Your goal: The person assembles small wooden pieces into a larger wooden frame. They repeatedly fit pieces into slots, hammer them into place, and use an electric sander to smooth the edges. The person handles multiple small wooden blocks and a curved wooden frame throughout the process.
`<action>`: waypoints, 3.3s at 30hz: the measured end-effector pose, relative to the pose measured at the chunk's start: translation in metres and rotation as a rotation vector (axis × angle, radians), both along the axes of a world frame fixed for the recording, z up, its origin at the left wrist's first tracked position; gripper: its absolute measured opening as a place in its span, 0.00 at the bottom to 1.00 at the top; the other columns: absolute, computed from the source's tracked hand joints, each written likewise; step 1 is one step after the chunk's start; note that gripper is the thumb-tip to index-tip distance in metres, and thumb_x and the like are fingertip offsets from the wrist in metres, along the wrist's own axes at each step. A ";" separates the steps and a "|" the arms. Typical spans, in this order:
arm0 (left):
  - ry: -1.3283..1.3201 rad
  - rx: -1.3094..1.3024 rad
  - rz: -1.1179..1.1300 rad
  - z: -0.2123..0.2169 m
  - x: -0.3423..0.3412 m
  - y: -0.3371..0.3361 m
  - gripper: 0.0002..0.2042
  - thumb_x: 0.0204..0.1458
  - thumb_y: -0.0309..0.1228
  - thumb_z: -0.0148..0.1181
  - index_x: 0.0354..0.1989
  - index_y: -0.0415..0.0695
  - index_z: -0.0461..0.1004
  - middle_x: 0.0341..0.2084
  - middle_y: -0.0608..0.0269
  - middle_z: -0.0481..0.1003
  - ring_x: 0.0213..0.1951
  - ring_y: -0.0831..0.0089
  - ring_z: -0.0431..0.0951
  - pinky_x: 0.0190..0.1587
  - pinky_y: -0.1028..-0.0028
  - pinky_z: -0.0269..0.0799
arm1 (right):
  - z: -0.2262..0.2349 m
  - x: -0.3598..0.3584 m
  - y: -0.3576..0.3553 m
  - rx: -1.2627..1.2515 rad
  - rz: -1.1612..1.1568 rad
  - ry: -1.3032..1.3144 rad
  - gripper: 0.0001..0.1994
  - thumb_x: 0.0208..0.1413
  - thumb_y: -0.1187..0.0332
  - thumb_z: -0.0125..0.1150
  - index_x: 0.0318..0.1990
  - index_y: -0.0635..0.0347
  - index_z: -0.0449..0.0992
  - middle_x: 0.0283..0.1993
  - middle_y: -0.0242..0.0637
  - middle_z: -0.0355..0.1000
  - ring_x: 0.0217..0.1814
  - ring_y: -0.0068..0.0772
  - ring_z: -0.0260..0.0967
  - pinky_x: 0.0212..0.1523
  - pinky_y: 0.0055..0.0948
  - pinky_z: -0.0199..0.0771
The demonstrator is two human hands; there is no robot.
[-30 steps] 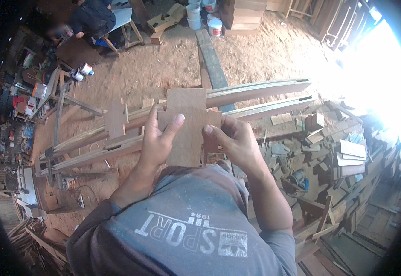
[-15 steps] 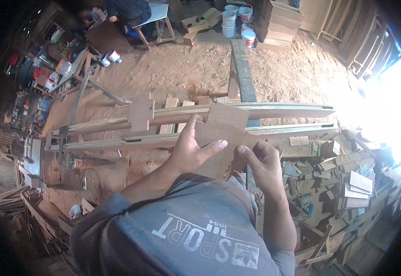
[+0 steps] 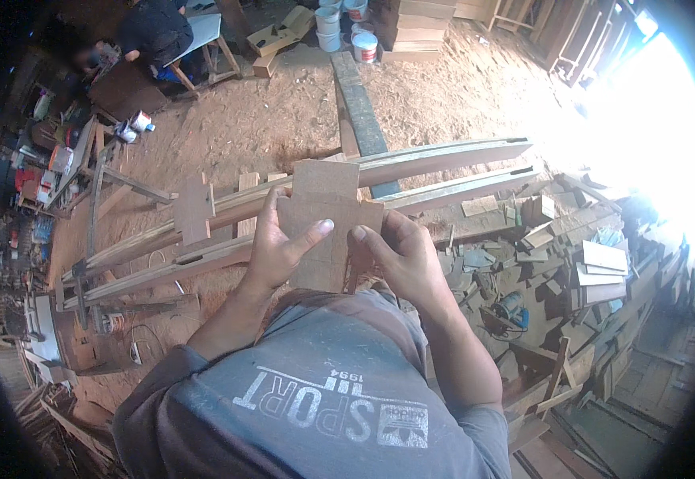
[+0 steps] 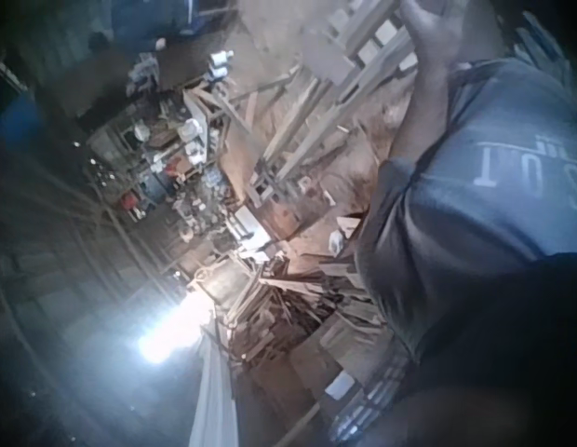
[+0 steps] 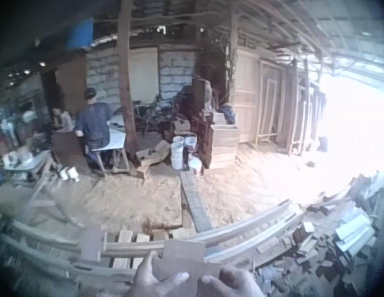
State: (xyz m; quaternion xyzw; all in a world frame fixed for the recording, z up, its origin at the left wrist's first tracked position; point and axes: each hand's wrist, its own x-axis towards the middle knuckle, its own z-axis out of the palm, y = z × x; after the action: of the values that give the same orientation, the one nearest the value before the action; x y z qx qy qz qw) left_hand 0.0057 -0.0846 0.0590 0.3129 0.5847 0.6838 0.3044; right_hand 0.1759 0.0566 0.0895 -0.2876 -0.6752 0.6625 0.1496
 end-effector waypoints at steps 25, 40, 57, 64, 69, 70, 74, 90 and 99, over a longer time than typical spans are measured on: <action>-0.058 0.004 -0.023 0.004 -0.002 0.017 0.27 0.57 0.29 0.74 0.59 0.36 0.64 0.49 0.51 0.79 0.52 0.70 0.81 0.55 0.67 0.79 | -0.003 -0.003 0.007 -0.133 -0.058 -0.008 0.16 0.69 0.64 0.66 0.50 0.73 0.82 0.40 0.38 0.83 0.40 0.21 0.80 0.43 0.26 0.81; -0.131 -0.164 -0.045 0.005 0.000 0.029 0.31 0.56 0.30 0.75 0.62 0.32 0.64 0.51 0.50 0.79 0.54 0.68 0.80 0.58 0.66 0.78 | -0.013 0.004 0.030 -0.224 0.007 -0.157 0.16 0.65 0.61 0.73 0.45 0.69 0.83 0.35 0.33 0.80 0.35 0.20 0.76 0.37 0.25 0.79; -0.133 -0.139 -0.114 0.000 -0.006 0.044 0.31 0.57 0.33 0.74 0.63 0.31 0.65 0.52 0.48 0.79 0.54 0.65 0.81 0.58 0.66 0.77 | -0.006 0.002 0.045 -0.242 0.022 -0.134 0.18 0.65 0.59 0.73 0.45 0.71 0.84 0.32 0.33 0.79 0.31 0.19 0.73 0.32 0.22 0.71; -0.089 -0.135 -0.113 -0.010 -0.010 0.039 0.34 0.57 0.34 0.74 0.64 0.29 0.63 0.54 0.46 0.78 0.56 0.63 0.80 0.62 0.63 0.75 | -0.011 -0.002 0.042 -0.286 0.018 -0.100 0.17 0.66 0.60 0.72 0.45 0.70 0.84 0.30 0.32 0.78 0.30 0.18 0.72 0.30 0.21 0.68; -0.056 -0.198 -0.121 -0.019 -0.017 0.037 0.37 0.56 0.37 0.75 0.66 0.28 0.62 0.55 0.44 0.77 0.57 0.61 0.79 0.62 0.63 0.75 | -0.017 -0.005 0.040 -0.316 0.012 -0.106 0.17 0.66 0.60 0.71 0.44 0.71 0.83 0.30 0.33 0.77 0.29 0.19 0.71 0.31 0.24 0.70; -0.042 -0.225 -0.118 -0.022 -0.018 0.036 0.37 0.56 0.37 0.75 0.66 0.27 0.61 0.56 0.44 0.77 0.57 0.61 0.79 0.63 0.63 0.74 | -0.015 -0.008 0.036 -0.324 -0.005 -0.102 0.17 0.66 0.61 0.71 0.44 0.71 0.83 0.30 0.33 0.77 0.29 0.20 0.71 0.31 0.24 0.70; -0.032 -0.266 -0.121 -0.027 -0.020 0.034 0.39 0.56 0.37 0.76 0.67 0.26 0.60 0.56 0.42 0.77 0.58 0.59 0.79 0.62 0.62 0.75 | -0.024 -0.008 0.034 -0.343 0.003 -0.109 0.16 0.67 0.61 0.70 0.44 0.70 0.83 0.30 0.33 0.76 0.29 0.20 0.71 0.30 0.24 0.69; -0.220 -0.180 -0.044 -0.043 -0.010 0.027 0.27 0.59 0.30 0.72 0.62 0.33 0.65 0.51 0.50 0.78 0.53 0.67 0.80 0.55 0.68 0.79 | -0.055 -0.014 0.018 -0.423 -0.095 -0.097 0.13 0.67 0.62 0.70 0.39 0.64 0.80 0.28 0.26 0.71 0.28 0.16 0.61 0.29 0.22 0.59; -0.201 -0.100 -0.038 -0.038 -0.007 0.036 0.25 0.61 0.29 0.70 0.61 0.34 0.66 0.51 0.52 0.78 0.52 0.68 0.80 0.55 0.67 0.78 | -0.054 -0.015 0.012 -0.471 -0.202 0.026 0.19 0.67 0.60 0.70 0.47 0.73 0.81 0.36 0.34 0.79 0.37 0.20 0.75 0.40 0.23 0.75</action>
State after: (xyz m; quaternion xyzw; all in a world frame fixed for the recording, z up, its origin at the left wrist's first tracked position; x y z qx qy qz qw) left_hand -0.0017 -0.0488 0.0212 0.2379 0.5786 0.6759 0.3896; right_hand 0.1613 0.0691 0.0359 -0.3720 -0.4682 0.7869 0.1524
